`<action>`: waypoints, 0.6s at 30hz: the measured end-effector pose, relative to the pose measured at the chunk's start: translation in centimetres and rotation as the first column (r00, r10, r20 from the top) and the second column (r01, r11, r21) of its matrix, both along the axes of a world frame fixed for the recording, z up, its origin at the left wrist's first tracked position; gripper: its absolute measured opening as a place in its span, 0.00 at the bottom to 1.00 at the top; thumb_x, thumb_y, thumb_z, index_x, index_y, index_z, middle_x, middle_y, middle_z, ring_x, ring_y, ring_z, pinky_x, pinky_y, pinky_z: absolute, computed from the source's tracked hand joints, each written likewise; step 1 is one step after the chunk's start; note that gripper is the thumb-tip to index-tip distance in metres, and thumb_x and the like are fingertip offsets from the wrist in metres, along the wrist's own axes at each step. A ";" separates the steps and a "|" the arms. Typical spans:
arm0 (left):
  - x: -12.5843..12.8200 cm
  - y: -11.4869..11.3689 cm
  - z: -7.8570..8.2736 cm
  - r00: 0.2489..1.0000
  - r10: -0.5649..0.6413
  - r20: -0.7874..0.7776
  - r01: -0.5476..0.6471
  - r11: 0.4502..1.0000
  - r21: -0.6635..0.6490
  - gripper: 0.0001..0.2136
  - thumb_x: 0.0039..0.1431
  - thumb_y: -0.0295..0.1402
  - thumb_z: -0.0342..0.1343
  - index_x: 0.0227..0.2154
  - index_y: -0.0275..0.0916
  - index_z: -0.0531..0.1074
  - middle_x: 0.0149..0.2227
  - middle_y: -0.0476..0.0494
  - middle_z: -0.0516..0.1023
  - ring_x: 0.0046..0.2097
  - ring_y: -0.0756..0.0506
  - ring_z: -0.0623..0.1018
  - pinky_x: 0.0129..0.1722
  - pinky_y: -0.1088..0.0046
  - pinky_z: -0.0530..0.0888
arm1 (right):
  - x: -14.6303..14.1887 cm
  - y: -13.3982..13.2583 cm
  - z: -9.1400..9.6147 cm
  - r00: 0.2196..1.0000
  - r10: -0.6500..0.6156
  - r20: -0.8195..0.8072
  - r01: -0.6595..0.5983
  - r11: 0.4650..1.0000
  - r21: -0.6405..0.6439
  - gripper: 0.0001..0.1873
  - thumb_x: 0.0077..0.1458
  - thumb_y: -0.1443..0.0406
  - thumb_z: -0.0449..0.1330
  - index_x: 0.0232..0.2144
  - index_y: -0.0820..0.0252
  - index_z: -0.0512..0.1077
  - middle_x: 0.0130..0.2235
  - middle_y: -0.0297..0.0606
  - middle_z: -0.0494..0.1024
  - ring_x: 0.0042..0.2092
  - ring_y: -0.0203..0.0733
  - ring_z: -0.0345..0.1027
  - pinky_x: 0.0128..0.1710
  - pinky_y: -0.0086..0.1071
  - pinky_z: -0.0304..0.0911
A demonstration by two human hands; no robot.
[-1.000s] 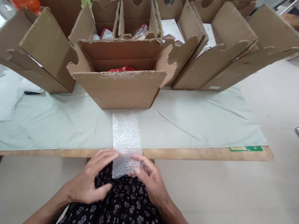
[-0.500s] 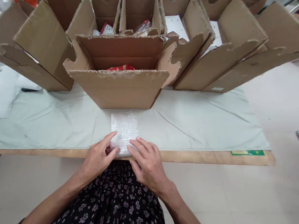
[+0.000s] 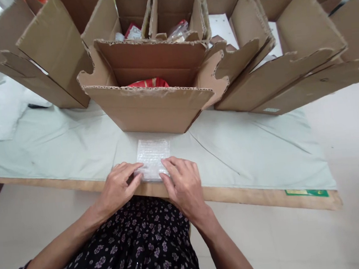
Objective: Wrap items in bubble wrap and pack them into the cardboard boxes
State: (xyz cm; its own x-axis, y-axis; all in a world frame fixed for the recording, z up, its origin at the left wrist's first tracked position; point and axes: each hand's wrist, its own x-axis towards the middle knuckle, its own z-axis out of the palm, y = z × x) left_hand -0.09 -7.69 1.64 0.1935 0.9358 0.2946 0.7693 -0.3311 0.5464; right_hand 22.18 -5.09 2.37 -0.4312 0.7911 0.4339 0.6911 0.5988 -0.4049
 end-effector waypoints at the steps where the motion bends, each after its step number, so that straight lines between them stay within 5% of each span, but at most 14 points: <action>1: 0.0 0.4 -0.1 1.000 0.015 -0.024 -0.015 1.000 -0.016 0.10 0.68 0.28 0.55 0.48 0.35 0.77 0.36 0.42 0.82 0.36 0.43 0.78 0.40 0.62 0.76 | 0.1 0.0 0.0 1.000 -0.004 0.017 0.003 1.000 0.016 0.12 0.69 0.66 0.59 0.52 0.59 0.74 0.49 0.46 0.82 0.47 0.48 0.74 0.46 0.42 0.65; 5: -0.1 0.6 0.2 0.998 0.048 -0.049 -0.047 0.999 0.008 0.10 0.69 0.29 0.56 0.50 0.35 0.76 0.42 0.38 0.80 0.44 0.40 0.79 0.45 0.60 0.77 | 0.2 0.2 -0.4 0.985 0.141 0.099 -0.132 0.987 -0.090 0.11 0.68 0.66 0.60 0.51 0.54 0.76 0.52 0.42 0.83 0.53 0.50 0.73 0.51 0.46 0.63; 10: -0.6 -0.8 1.1 0.997 -0.077 -0.018 0.078 0.995 0.059 0.10 0.69 0.28 0.57 0.51 0.36 0.74 0.46 0.38 0.81 0.49 0.40 0.76 0.50 0.59 0.74 | 0.1 0.9 -0.5 0.983 0.182 -0.015 -0.182 0.968 -0.176 0.13 0.69 0.67 0.59 0.52 0.54 0.77 0.44 0.39 0.85 0.51 0.49 0.74 0.53 0.47 0.63; 18: -0.8 2.3 0.0 0.996 0.066 -0.058 -0.063 0.997 0.055 0.09 0.71 0.32 0.56 0.48 0.36 0.77 0.40 0.40 0.82 0.43 0.40 0.78 0.45 0.59 0.74 | -0.3 1.3 -0.1 0.987 0.113 0.113 -0.108 0.993 -0.045 0.13 0.67 0.65 0.61 0.52 0.57 0.76 0.54 0.46 0.81 0.54 0.53 0.71 0.52 0.46 0.62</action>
